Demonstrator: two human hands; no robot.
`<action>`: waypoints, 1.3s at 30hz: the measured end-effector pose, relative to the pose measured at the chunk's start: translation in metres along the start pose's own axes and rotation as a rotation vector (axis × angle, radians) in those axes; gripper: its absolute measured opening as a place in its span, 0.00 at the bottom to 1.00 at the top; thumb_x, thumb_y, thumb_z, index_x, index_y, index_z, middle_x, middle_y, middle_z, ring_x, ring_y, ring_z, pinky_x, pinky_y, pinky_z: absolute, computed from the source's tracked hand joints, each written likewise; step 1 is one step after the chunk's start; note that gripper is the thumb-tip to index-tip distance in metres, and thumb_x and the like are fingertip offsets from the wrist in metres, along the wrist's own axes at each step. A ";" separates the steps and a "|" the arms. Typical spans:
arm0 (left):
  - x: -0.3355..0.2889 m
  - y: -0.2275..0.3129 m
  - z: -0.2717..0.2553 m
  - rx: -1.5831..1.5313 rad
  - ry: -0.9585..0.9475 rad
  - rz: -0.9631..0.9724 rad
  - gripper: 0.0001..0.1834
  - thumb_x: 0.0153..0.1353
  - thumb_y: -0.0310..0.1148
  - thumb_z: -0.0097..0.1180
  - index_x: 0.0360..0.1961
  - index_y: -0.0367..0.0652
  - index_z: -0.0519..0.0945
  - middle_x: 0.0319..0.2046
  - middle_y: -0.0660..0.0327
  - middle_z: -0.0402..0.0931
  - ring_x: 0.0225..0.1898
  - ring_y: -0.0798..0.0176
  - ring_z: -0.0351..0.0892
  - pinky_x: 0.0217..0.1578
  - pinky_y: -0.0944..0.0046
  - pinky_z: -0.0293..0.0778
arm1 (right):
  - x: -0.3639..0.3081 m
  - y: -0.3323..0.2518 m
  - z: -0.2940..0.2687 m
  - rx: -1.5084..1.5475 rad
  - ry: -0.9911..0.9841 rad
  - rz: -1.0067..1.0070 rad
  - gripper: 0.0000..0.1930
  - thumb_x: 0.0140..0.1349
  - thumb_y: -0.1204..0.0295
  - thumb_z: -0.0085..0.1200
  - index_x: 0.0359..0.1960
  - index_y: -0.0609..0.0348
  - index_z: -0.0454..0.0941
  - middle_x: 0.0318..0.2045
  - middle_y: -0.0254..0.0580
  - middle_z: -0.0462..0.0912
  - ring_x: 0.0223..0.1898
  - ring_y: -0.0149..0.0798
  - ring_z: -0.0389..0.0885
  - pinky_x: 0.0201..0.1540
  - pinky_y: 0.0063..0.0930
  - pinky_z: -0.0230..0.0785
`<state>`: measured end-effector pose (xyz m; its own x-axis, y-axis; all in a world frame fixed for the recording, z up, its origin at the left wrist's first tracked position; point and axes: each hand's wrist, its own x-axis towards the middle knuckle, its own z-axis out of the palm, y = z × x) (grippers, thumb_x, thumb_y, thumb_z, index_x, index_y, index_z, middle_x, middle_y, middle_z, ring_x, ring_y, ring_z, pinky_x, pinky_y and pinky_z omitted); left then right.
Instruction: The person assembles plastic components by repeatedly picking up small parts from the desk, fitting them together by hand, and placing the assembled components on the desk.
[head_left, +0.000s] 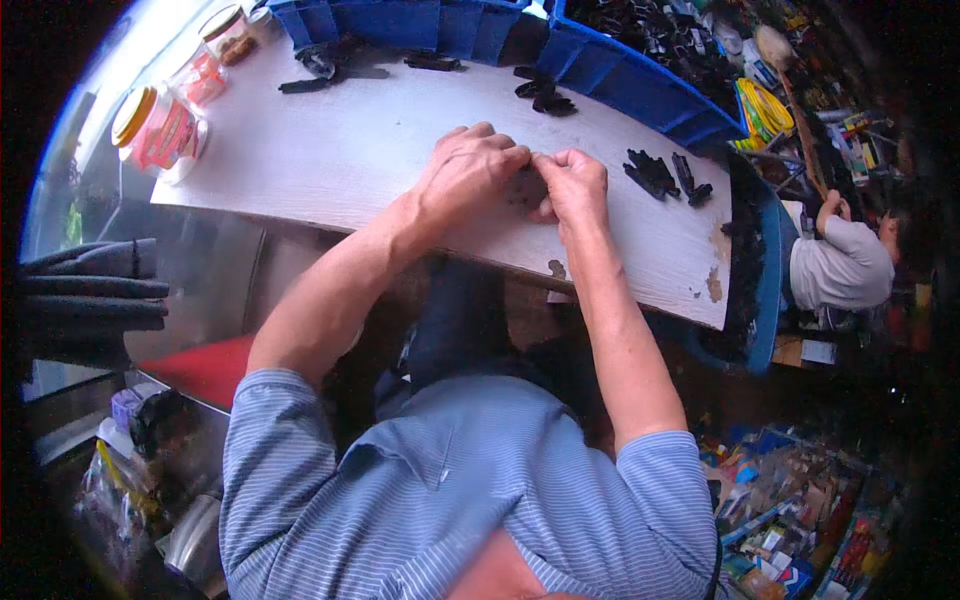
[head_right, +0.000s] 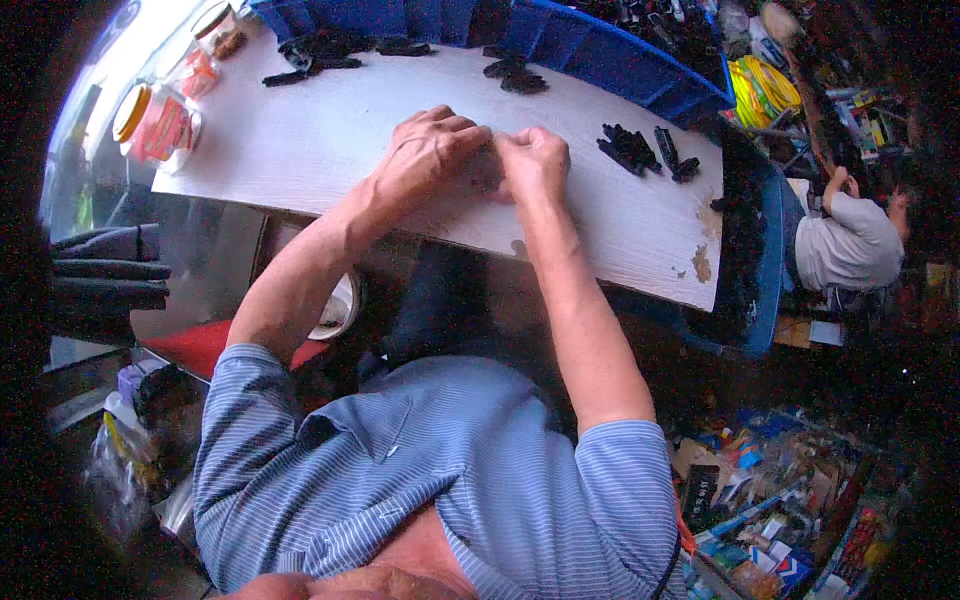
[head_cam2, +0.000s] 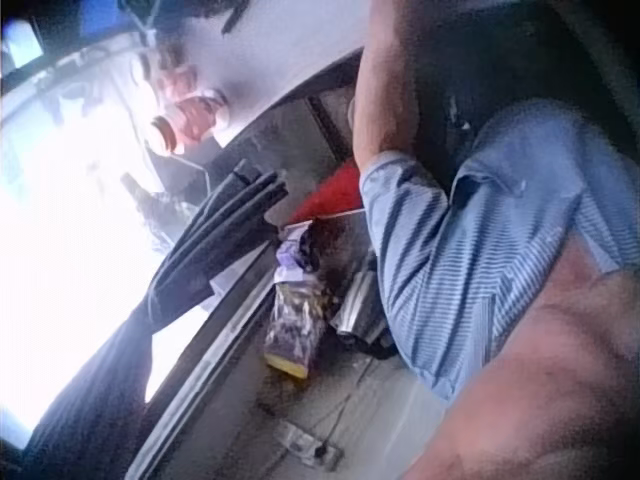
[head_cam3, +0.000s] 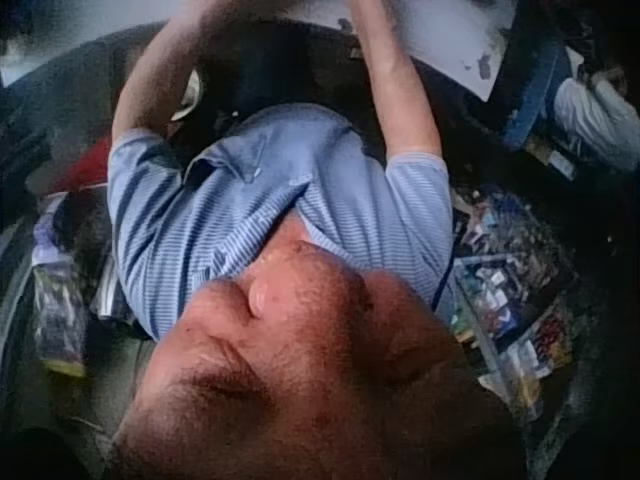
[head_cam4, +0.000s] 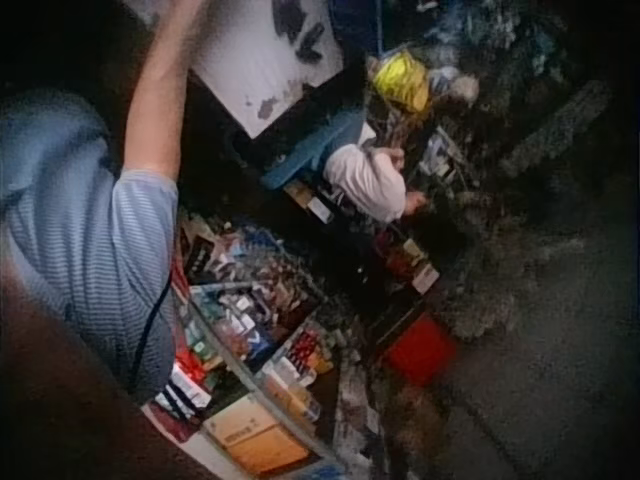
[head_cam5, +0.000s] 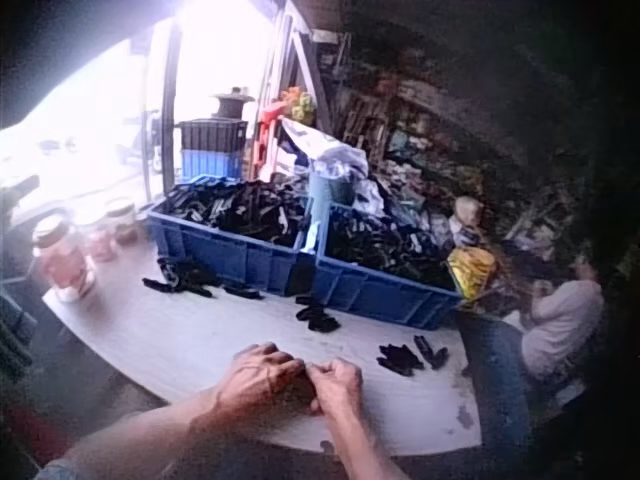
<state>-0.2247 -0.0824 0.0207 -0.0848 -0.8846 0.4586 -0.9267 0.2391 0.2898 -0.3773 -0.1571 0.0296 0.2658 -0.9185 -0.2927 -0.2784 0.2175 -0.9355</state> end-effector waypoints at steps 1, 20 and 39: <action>0.002 0.000 -0.001 0.034 0.001 0.027 0.12 0.52 0.36 0.61 0.39 0.49 0.84 0.35 0.64 0.84 0.42 0.56 0.81 0.44 0.53 0.75 | 0.003 0.000 0.000 -0.026 0.031 -0.010 0.11 0.60 0.68 0.65 0.31 0.61 0.77 0.19 0.38 0.78 0.11 0.32 0.71 0.14 0.35 0.74; 0.026 -0.102 -0.005 0.343 0.200 -0.235 0.18 0.60 0.29 0.56 0.52 0.47 0.80 0.50 0.56 0.79 0.57 0.46 0.73 0.55 0.49 0.73 | -0.008 -0.018 0.005 -0.420 -0.073 -0.128 0.18 0.53 0.70 0.67 0.46 0.61 0.82 0.28 0.42 0.82 0.18 0.33 0.78 0.17 0.28 0.76; -0.029 0.000 -0.014 0.081 -0.070 0.108 0.22 0.55 0.41 0.64 0.52 0.54 0.83 0.47 0.65 0.78 0.49 0.56 0.76 0.49 0.54 0.74 | 0.031 -0.011 -0.089 0.152 0.355 -0.014 0.18 0.58 0.73 0.65 0.49 0.60 0.76 0.26 0.42 0.77 0.13 0.31 0.70 0.22 0.39 0.82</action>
<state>-0.2173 -0.0514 0.0193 -0.2079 -0.8818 0.4232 -0.9373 0.3034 0.1717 -0.4481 -0.2173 0.0480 -0.0747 -0.9731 -0.2180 -0.1298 0.2262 -0.9654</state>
